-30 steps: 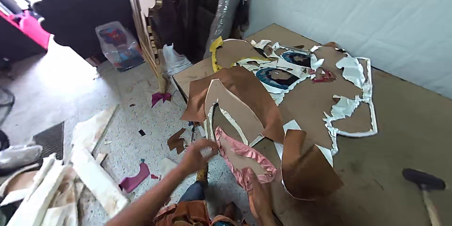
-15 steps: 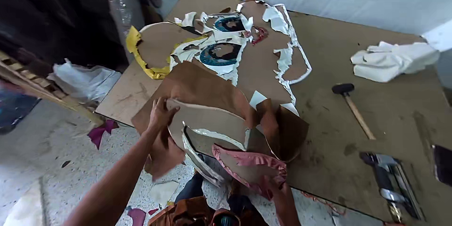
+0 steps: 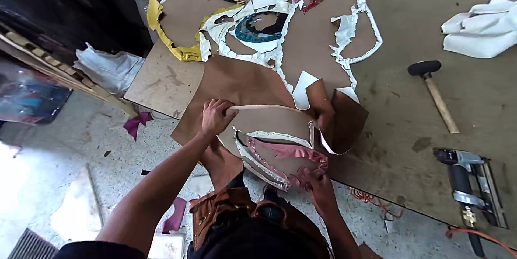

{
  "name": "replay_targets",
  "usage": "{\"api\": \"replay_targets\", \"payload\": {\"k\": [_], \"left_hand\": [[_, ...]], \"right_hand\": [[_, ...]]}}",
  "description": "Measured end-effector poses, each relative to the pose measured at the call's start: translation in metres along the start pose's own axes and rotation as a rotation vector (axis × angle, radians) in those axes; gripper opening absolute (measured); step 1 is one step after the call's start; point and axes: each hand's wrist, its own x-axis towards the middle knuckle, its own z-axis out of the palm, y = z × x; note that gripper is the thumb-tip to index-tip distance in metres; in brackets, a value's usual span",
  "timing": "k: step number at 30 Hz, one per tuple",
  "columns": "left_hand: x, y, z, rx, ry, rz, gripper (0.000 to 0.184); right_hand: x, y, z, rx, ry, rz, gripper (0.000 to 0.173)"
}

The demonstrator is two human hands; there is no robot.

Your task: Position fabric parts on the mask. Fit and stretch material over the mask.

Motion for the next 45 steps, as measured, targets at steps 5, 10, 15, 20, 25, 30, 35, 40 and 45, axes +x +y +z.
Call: {"api": "replay_targets", "payload": {"k": [5,10,15,20,25,30,35,40,45], "left_hand": [[0.018,-0.005,0.001,-0.029,0.007,0.017,0.037],[0.03,-0.013,-0.004,0.002,-0.045,0.122,0.05],[0.037,-0.01,-0.01,0.057,-0.142,0.183,0.066],[0.048,-0.013,-0.007,0.03,-0.154,0.213,0.063],[0.05,-0.01,-0.007,0.058,-0.192,0.215,0.064],[0.053,-0.003,-0.005,0.064,-0.215,0.185,0.063],[0.055,-0.006,-0.009,0.051,-0.219,0.213,0.063],[0.056,-0.006,-0.007,0.044,-0.218,0.208,0.065],[0.056,-0.003,-0.006,0.046,-0.206,0.198,0.064]], "right_hand": [[0.007,-0.015,0.041,-0.173,0.034,0.014,0.049],[0.011,-0.03,0.044,-0.488,-0.026,0.179,0.052],[0.013,-0.023,0.033,-0.273,-0.163,0.239,0.044],[0.015,-0.021,0.03,-0.181,-0.219,0.282,0.038],[0.013,-0.032,0.031,-0.186,-0.208,0.381,0.039],[0.023,-0.023,0.019,-0.108,-0.319,0.361,0.041],[0.022,-0.028,0.017,-0.065,-0.363,0.364,0.045],[0.011,-0.036,0.022,-0.129,-0.295,0.329,0.043],[0.016,-0.029,0.023,-0.126,-0.292,0.323,0.042]]}}
